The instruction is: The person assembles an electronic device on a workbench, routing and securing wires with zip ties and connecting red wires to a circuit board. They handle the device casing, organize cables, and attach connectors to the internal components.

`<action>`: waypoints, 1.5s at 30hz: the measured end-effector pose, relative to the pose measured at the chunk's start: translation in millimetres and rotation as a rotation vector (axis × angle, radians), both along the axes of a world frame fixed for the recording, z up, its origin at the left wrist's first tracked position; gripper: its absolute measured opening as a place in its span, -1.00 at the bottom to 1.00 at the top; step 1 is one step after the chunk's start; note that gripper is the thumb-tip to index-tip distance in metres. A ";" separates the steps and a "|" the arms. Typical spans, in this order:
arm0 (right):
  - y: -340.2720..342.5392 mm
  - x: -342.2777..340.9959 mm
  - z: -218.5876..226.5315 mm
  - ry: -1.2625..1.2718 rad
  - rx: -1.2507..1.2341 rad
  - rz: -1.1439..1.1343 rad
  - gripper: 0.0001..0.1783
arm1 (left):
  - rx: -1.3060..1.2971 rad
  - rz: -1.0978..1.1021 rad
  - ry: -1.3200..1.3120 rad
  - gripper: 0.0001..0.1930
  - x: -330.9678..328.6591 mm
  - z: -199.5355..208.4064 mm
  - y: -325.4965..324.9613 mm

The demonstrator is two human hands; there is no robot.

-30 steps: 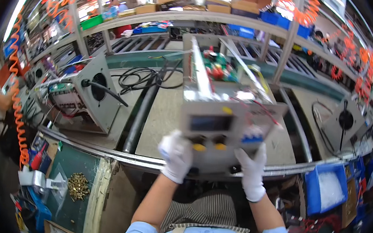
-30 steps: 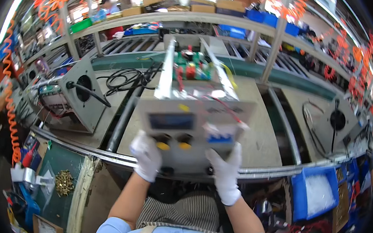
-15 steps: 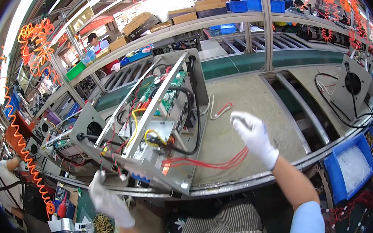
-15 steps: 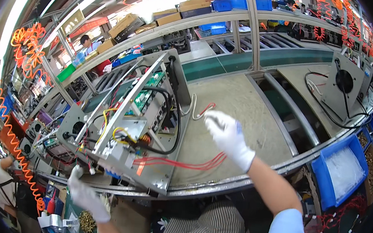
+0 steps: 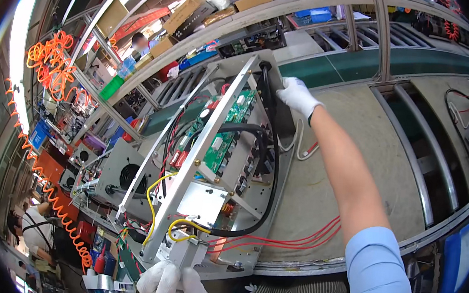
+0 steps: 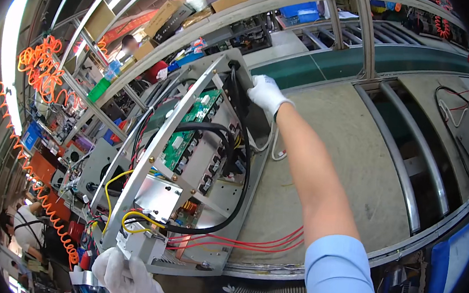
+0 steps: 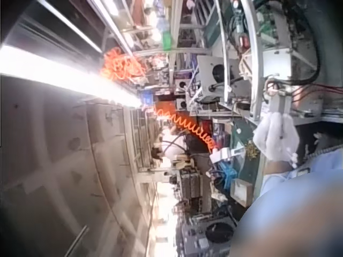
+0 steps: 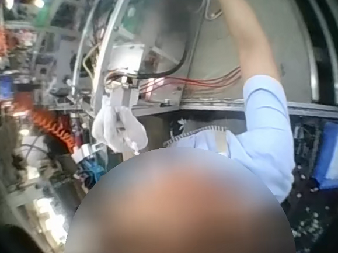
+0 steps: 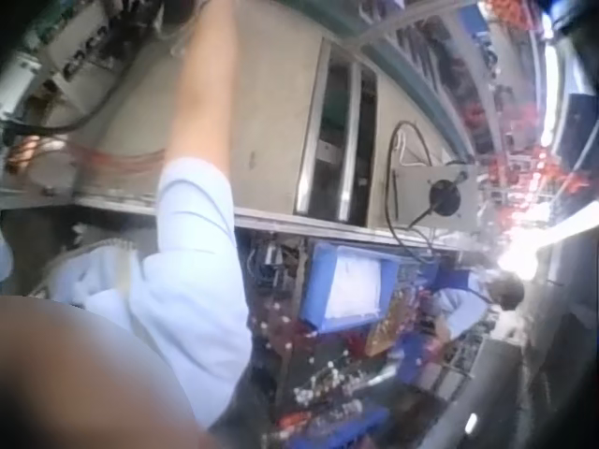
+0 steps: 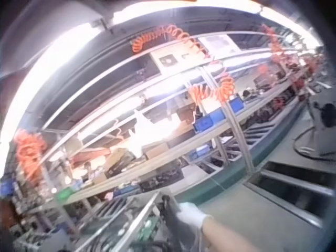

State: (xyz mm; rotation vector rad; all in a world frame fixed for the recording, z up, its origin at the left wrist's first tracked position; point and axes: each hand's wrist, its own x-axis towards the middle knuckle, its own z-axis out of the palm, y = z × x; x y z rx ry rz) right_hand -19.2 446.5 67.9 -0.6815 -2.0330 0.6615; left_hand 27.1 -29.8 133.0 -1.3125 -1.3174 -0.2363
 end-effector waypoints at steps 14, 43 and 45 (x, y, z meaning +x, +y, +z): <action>-43.5 161.4 -14.2 0.069 -0.017 -0.244 -0.67 | 0.210 -0.400 -0.684 -0.72 -1.9 -11.7 -50.9; -277.3 322.4 10.8 0.065 0.036 -0.496 -0.68 | 0.632 -0.407 -1.075 -0.69 -123.7 -61.7 2.3; -273.7 319.7 4.4 0.086 0.012 -0.450 -0.70 | 0.653 -0.471 -1.178 -0.67 -120.0 -60.8 -1.4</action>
